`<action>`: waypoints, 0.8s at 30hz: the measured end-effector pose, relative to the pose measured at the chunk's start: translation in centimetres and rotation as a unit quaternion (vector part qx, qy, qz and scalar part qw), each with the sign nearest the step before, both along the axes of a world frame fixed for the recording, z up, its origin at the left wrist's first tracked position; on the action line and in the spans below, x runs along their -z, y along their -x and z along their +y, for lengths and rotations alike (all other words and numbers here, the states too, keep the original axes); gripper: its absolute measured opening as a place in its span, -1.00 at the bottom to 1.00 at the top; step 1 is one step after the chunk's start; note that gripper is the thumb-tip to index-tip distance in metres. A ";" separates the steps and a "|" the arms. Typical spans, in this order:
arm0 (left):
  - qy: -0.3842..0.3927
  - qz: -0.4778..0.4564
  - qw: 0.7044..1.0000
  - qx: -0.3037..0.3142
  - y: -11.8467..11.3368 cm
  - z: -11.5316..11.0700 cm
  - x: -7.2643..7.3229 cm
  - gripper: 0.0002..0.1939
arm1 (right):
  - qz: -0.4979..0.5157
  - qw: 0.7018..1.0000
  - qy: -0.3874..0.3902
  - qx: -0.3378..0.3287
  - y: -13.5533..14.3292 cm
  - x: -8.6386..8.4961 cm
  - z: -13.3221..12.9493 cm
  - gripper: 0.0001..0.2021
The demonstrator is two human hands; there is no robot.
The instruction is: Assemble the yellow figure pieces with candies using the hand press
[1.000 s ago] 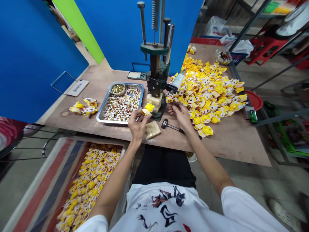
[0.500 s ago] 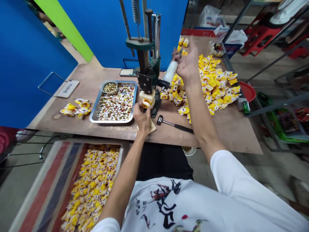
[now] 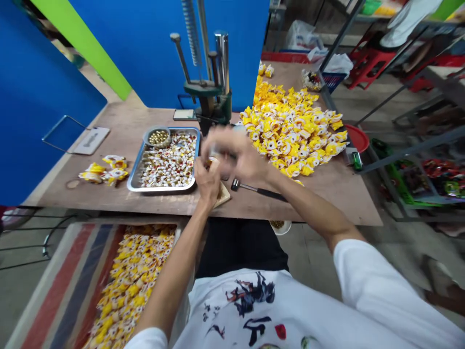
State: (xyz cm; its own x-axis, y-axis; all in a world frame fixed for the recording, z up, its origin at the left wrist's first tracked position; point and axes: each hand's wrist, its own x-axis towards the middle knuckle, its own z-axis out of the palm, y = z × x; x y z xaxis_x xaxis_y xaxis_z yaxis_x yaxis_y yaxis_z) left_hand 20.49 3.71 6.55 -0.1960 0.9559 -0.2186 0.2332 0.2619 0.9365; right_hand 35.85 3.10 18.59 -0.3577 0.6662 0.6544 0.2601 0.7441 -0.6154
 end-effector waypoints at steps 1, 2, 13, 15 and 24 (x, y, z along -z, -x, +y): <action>-0.063 0.012 0.998 0.011 0.1 0.0 -0.1 -0.79 | 0.121 0.991 -0.009 0.055 -1.8 -2.0 2.3 -0.11; -0.136 0.023 0.990 0.025 0.2 0.0 -0.1 -0.72 | 0.205 0.973 0.031 0.104 -3.7 -3.7 4.5 -0.04; 0.098 -0.251 0.957 0.104 9.0 -5.2 -1.4 -0.49 | 0.061 0.968 0.185 0.157 -0.2 11.5 -7.9 -0.44; 0.114 -0.236 0.957 0.124 9.4 -6.0 -1.3 -0.45 | 0.035 0.970 0.227 0.083 2.5 13.2 -10.2 -0.47; 0.076 -0.142 0.975 0.154 9.6 -7.2 2.4 -0.34 | 0.010 0.964 0.251 0.090 1.2 15.2 -7.2 -0.61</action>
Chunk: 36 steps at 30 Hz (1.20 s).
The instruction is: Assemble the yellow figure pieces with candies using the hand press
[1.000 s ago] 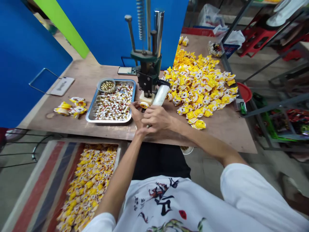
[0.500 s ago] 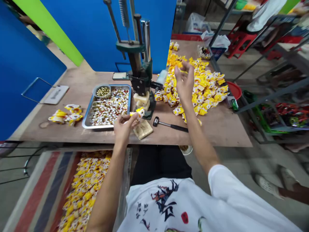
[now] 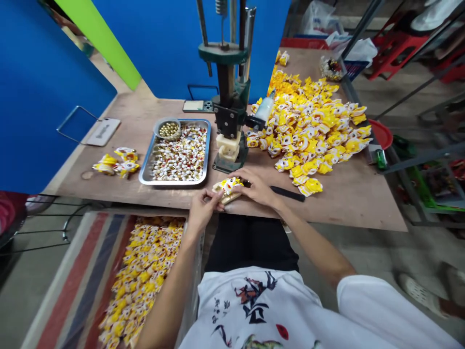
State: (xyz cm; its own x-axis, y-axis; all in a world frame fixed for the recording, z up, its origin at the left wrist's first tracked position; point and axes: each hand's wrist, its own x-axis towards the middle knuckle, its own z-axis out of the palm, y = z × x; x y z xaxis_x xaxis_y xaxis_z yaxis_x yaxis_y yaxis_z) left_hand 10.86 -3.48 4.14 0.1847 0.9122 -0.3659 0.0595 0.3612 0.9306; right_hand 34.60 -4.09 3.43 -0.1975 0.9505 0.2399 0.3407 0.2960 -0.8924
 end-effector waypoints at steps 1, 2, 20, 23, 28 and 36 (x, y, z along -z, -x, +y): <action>-0.013 -0.005 1.000 -0.005 0.1 -0.2 0.1 -0.35 | 0.016 1.000 0.009 -0.009 -0.1 0.1 0.1 -0.59; -0.027 -0.012 1.000 -0.009 0.2 -0.4 0.1 -0.37 | 0.029 0.999 0.015 -0.014 0.0 0.3 0.1 -0.57; 0.031 0.024 0.998 0.044 2.5 1.4 0.7 -0.35 | -0.077 0.997 -0.009 0.015 1.7 1.6 -0.4 -0.69; -0.124 0.117 0.985 0.006 4.0 4.2 0.1 -0.51 | -0.063 0.998 -0.011 0.025 1.1 1.1 -0.7 -0.65; -0.346 0.295 0.890 0.030 4.7 11.9 -1.0 -0.83 | -0.046 0.994 -0.002 0.095 -0.3 0.1 -1.0 -0.66; -0.288 0.276 0.916 0.046 4.3 14.4 -0.5 -0.91 | -0.045 0.995 -0.005 0.088 -1.9 1.1 -1.9 -0.69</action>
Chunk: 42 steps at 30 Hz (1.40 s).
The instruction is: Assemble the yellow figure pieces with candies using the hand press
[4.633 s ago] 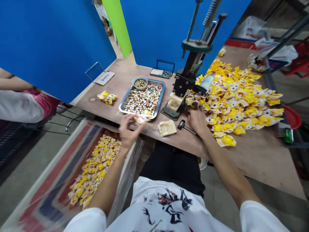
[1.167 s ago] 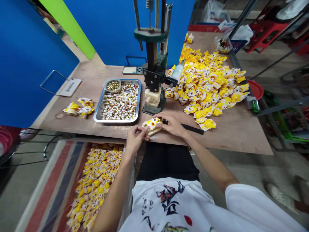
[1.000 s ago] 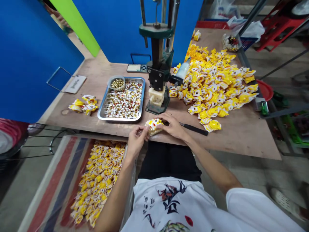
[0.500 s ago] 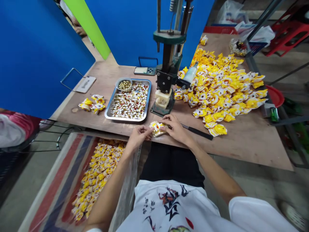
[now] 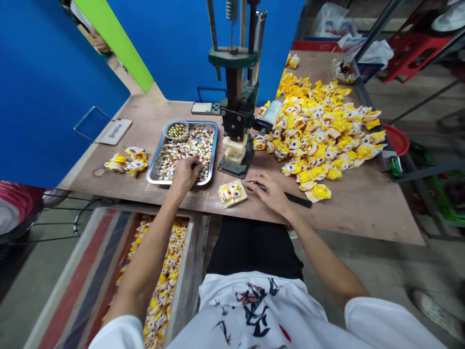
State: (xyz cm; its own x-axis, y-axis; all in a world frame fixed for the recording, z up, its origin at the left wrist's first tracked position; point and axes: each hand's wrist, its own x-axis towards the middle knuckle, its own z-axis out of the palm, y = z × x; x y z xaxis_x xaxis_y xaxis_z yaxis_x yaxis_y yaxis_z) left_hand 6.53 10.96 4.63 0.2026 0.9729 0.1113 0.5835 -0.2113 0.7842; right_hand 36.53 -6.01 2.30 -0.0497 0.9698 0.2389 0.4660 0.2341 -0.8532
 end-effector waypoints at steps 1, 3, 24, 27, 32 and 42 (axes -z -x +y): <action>0.005 -0.034 0.999 -0.025 0.2 -0.6 -0.4 -0.91 | 0.000 1.000 0.001 0.001 0.0 -0.1 0.1 -0.68; 0.027 -0.124 0.990 -0.067 0.2 -2.3 -1.3 -0.83 | 0.006 1.000 -0.003 0.010 0.4 -0.8 0.6 -0.67; 0.443 -0.324 0.835 -0.044 -2.6 -8.5 0.1 -0.87 | 0.015 0.984 0.118 -0.131 5.5 0.9 8.7 -0.63; 0.459 -0.329 0.824 -0.046 -2.8 -8.2 0.0 -0.90 | 0.008 0.983 0.126 -0.134 5.8 0.4 8.9 -0.69; 0.452 -0.326 0.828 -0.062 -3.2 -8.3 0.1 -0.91 | -0.043 0.998 0.026 -0.031 3.0 -0.9 5.9 -0.77; 0.405 -0.320 0.853 -0.073 -3.4 -8.6 0.6 -0.92 | -0.260 0.965 0.029 0.027 -3.3 -1.1 -2.1 -0.82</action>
State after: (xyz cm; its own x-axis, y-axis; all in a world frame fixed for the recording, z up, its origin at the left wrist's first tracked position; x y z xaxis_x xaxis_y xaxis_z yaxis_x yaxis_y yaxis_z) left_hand 9.94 2.37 4.00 0.2227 0.7934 -0.5664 -0.0458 0.5889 0.8069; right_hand 39.85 -8.15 3.43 -0.0972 0.9852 0.1409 0.8444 0.1565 -0.5123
